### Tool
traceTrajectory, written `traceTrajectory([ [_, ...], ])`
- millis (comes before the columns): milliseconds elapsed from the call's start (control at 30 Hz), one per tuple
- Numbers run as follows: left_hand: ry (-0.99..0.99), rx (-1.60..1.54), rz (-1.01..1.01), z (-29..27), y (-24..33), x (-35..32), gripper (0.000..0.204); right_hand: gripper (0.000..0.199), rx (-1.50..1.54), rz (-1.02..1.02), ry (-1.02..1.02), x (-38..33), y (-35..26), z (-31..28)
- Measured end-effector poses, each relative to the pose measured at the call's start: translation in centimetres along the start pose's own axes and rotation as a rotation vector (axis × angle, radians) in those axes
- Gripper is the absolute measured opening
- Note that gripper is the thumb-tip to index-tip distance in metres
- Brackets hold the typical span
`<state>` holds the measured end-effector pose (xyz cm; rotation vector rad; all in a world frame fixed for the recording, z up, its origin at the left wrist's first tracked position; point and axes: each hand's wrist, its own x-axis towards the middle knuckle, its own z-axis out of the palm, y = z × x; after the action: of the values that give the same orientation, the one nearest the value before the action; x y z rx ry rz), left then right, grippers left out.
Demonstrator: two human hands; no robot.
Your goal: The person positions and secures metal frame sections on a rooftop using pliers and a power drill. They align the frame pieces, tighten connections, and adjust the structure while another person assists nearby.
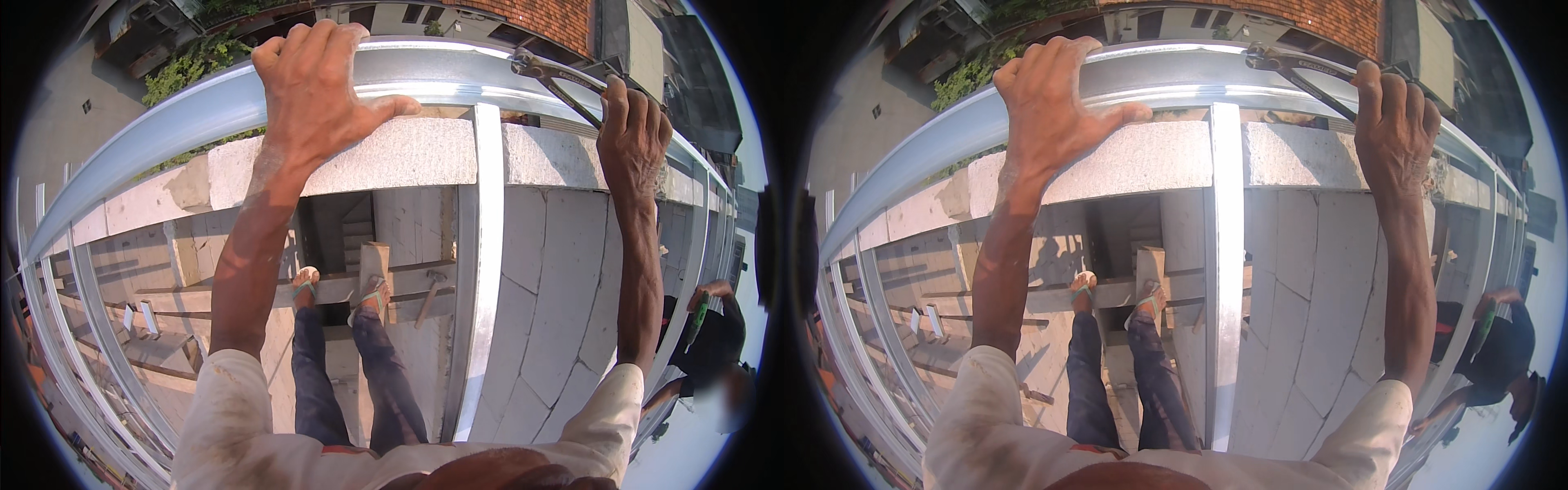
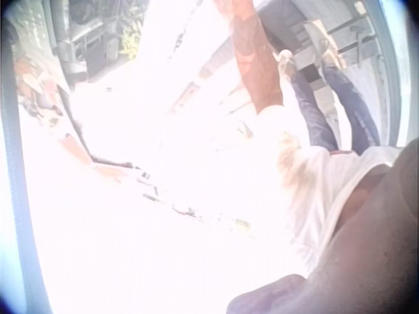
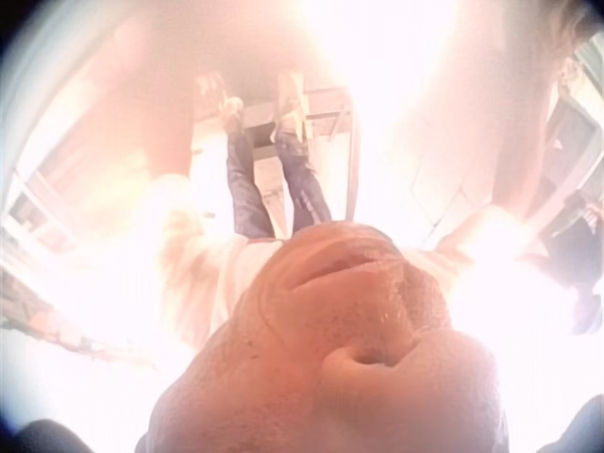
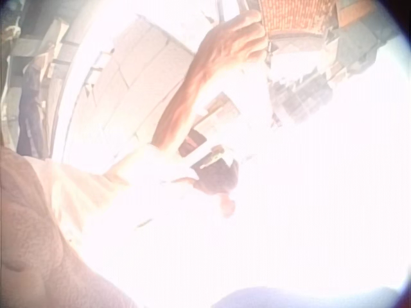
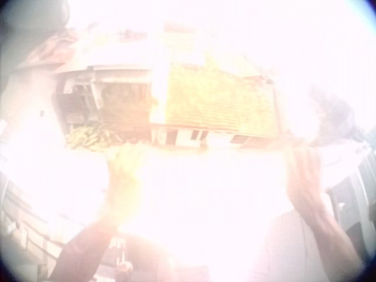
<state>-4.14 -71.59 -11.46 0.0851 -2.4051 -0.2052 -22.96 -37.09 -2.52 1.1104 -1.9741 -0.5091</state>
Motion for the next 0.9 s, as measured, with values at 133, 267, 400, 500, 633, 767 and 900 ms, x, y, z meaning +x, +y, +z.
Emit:
traceTrajectory([
  [133, -0.009, -0.021, -0.032, -0.1, 0.0, -0.1, 0.094, 0.033, 0.060, -0.046, -0.081, 2.0, 0.5, -1.1],
  [267, -0.009, -0.058, -0.085, -0.2, 0.5, -0.2, 0.092, 0.032, 0.301, -0.212, -0.292, 5.1, 4.3, 0.4],
  [400, -0.012, -0.126, -0.112, -0.3, 0.8, 0.3, 0.090, 0.037, 0.373, -0.452, -0.527, 10.8, 8.7, -0.5],
  [500, 0.008, -0.156, -0.117, 0.1, 0.7, 0.5, 0.087, 0.039, 0.321, -0.618, -0.585, 13.2, 10.0, 0.9],
  [633, -0.092, -0.124, -0.170, -0.8, 0.9, 0.3, 0.090, 0.038, 0.280, -0.455, -0.374, 9.8, 6.8, -2.4],
  [767, -0.057, -0.097, -0.142, -0.7, 0.7, -0.4, 0.090, 0.035, 0.215, -0.336, -0.179, 5.7, 4.0, -4.8],
  [900, -0.050, -0.070, -0.107, -0.4, 0.7, -0.2, 0.090, 0.032, 0.080, -0.243, -0.159, 1.8, 2.6, -3.2],
])
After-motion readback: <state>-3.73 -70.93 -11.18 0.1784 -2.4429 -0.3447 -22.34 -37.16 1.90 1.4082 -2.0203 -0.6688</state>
